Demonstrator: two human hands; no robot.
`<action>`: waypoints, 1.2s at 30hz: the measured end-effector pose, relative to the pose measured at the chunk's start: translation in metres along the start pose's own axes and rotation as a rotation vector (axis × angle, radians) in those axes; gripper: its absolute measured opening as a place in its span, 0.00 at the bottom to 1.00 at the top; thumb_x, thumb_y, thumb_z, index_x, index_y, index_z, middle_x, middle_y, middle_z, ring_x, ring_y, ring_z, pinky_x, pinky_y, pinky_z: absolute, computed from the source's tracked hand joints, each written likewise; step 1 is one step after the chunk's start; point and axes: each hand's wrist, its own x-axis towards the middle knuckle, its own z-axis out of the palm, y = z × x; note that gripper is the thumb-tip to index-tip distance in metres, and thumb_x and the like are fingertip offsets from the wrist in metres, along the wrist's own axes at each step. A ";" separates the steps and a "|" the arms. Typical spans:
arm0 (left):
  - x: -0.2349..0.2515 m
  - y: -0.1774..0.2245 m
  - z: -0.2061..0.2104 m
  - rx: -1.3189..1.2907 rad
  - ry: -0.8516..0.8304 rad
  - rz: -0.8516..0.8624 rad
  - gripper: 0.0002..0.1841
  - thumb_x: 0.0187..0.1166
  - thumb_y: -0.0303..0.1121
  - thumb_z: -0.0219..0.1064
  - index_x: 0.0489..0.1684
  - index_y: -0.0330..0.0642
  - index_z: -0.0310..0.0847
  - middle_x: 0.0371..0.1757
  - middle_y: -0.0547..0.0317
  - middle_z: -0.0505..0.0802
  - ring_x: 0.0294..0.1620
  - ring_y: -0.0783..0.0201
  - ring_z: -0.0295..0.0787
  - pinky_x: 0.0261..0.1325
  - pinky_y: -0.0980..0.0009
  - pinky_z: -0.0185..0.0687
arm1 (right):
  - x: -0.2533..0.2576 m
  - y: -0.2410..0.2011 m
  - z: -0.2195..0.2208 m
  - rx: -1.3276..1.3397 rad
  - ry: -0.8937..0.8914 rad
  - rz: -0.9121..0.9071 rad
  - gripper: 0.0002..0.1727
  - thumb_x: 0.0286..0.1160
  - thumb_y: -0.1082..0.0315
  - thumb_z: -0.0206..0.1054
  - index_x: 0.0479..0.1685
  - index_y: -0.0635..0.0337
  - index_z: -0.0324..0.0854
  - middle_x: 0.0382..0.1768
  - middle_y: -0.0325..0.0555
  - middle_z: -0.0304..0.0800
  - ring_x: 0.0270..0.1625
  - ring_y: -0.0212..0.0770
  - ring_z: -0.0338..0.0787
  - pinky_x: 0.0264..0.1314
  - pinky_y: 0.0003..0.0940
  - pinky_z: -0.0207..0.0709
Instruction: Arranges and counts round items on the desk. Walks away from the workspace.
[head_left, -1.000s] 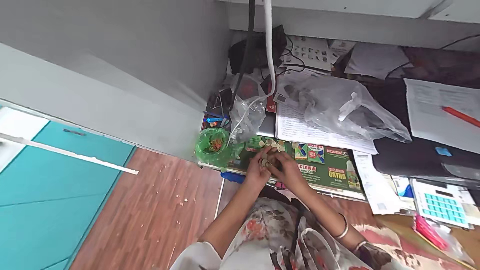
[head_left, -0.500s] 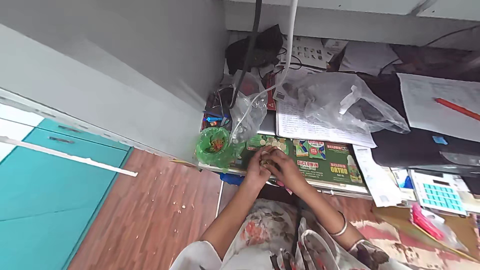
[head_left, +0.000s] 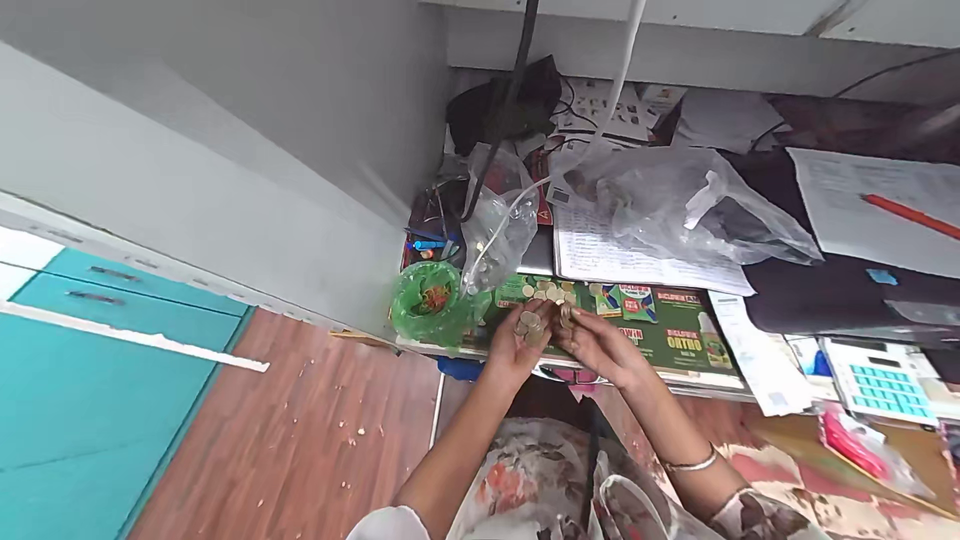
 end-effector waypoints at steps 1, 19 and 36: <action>-0.001 0.001 -0.001 0.009 0.001 -0.006 0.21 0.94 0.40 0.43 0.63 0.36 0.78 0.57 0.50 0.94 0.59 0.60 0.92 0.61 0.66 0.86 | 0.001 0.000 -0.004 0.085 -0.022 0.031 0.14 0.87 0.62 0.50 0.47 0.55 0.82 0.40 0.42 0.90 0.41 0.33 0.89 0.46 0.27 0.83; -0.001 0.011 -0.013 -0.067 -0.016 -0.032 0.21 0.95 0.39 0.43 0.62 0.32 0.76 0.58 0.42 0.93 0.63 0.50 0.92 0.65 0.59 0.87 | -0.002 -0.022 -0.022 0.139 0.192 -0.053 0.14 0.88 0.66 0.49 0.45 0.62 0.81 0.42 0.50 0.92 0.32 0.31 0.90 0.31 0.20 0.84; 0.002 0.013 -0.024 -0.060 -0.067 -0.017 0.22 0.96 0.39 0.40 0.64 0.31 0.74 0.61 0.39 0.92 0.65 0.48 0.91 0.67 0.59 0.87 | -0.002 -0.040 -0.027 -0.154 0.256 0.030 0.12 0.93 0.64 0.48 0.47 0.55 0.77 0.33 0.37 0.82 0.25 0.25 0.80 0.23 0.15 0.73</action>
